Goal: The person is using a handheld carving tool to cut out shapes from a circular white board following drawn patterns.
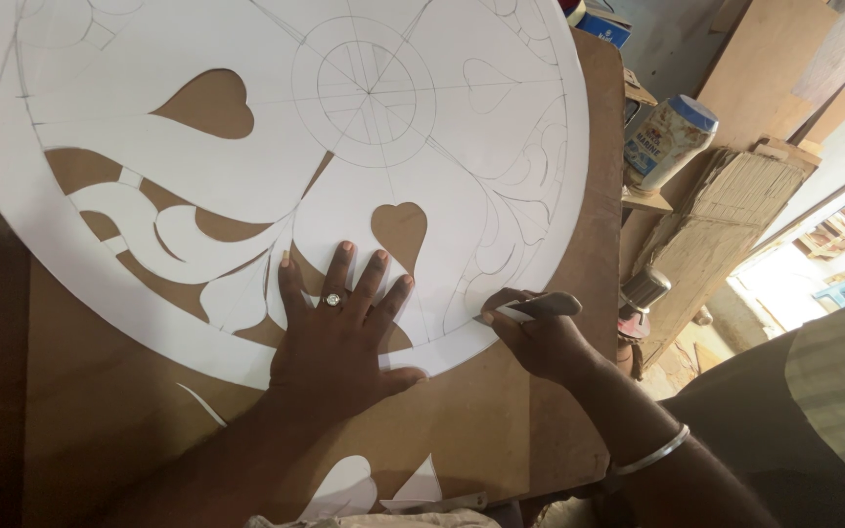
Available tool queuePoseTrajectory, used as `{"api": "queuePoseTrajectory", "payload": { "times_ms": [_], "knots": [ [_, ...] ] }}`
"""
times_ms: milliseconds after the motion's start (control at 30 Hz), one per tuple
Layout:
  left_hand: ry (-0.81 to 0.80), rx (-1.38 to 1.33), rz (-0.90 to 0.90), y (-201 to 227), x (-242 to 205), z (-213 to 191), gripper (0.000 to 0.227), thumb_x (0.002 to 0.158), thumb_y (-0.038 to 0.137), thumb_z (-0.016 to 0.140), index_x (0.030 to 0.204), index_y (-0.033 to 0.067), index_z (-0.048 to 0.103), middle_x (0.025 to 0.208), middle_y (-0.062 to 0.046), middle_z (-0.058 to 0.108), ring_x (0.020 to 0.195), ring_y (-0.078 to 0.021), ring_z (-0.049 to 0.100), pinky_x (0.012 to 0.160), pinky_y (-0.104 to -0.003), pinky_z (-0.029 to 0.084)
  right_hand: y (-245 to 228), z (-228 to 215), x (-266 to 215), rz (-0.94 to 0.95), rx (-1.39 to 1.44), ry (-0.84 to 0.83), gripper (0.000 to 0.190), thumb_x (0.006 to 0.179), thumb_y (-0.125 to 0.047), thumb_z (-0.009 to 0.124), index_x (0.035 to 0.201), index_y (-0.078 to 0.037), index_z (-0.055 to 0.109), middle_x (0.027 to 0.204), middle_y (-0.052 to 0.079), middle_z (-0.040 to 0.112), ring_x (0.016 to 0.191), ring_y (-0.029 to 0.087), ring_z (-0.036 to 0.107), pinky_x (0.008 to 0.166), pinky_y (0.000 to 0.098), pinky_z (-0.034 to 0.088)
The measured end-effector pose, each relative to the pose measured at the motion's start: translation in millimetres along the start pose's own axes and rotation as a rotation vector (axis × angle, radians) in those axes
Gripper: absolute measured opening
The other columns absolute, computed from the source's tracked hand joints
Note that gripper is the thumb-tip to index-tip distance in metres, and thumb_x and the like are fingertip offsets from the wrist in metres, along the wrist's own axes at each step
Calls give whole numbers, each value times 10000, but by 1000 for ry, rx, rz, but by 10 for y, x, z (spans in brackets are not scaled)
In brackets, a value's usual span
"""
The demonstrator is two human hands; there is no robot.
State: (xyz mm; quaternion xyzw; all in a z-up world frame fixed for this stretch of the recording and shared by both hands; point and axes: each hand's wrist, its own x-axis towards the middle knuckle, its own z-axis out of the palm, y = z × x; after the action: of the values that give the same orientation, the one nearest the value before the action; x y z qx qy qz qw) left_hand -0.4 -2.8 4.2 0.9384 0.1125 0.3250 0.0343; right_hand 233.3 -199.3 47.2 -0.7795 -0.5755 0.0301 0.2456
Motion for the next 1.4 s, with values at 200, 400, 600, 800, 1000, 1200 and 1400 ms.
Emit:
{"api": "queuePoseTrajectory", "payload": {
  "times_ms": [200, 400, 600, 800, 1000, 1200, 1400],
  "knots": [
    [8, 15, 17, 40, 2, -65, 1037, 687, 824, 614, 1480, 173, 463, 1574, -163, 373, 1479, -440, 263, 1064, -855, 71, 11, -31, -27, -32, -16, -18, 119, 955, -152, 674, 1000, -48, 711, 956, 89, 734, 828, 207, 700, 711, 341, 562],
    [-31, 27, 63, 125, -8, -166, 1147, 601, 841, 656, 1511, 171, 458, 1603, -158, 362, 1501, -460, 233, 1044, -860, 54, 262, 38, -186, -89, -118, 261, 106, 937, -101, 682, 1041, -102, 700, 997, 110, 762, 957, 273, 726, 828, 396, 580],
    [-204, -2, 40, 101, 50, -257, 1208, 529, 805, 764, 1541, 247, 413, 1656, -101, 281, 1547, -405, 158, 1064, -855, 10, 33, 180, -329, -449, -493, 503, 280, 866, -26, 697, 1144, -58, 676, 1259, 140, 727, 1235, 341, 678, 1018, 440, 552],
    [-454, 224, -90, -441, 273, -690, 1288, 495, 792, 828, 1605, 419, 292, 1747, -49, 116, 1564, -371, 52, 1073, -836, 19, -213, 464, -489, -464, -537, 327, 491, 701, -67, 758, 1190, -44, 742, 1230, 110, 753, 1104, 313, 694, 925, 404, 566],
    [-346, 259, -284, -803, 177, -733, 1272, 554, 758, 822, 1615, 363, 243, 1714, -45, 84, 1554, -404, 42, 1061, -851, 39, -949, 722, -402, -586, -239, 358, 374, 799, -135, 761, 1155, -28, 717, 1154, 115, 771, 1093, 295, 723, 924, 414, 586],
    [-304, 110, -340, -663, 124, -601, 1405, 535, 837, 773, 1632, 220, 149, 1731, -79, 4, 1558, -452, -44, 1006, -878, -5, -885, 1089, -131, -183, 303, 396, 212, 918, -93, 624, 1101, -23, 706, 1011, 106, 797, 910, 245, 774, 799, 374, 612],
    [-274, 90, -325, -676, 82, -606, 1389, 554, 913, 685, 1630, 218, 148, 1731, -70, 9, 1560, -453, -56, 1004, -877, -30, -1068, 972, 269, 18, 355, 416, 187, 978, -154, 598, 1031, -1, 693, 734, 90, 744, 681, 174, 727, 639, 319, 569]
  ]
}}
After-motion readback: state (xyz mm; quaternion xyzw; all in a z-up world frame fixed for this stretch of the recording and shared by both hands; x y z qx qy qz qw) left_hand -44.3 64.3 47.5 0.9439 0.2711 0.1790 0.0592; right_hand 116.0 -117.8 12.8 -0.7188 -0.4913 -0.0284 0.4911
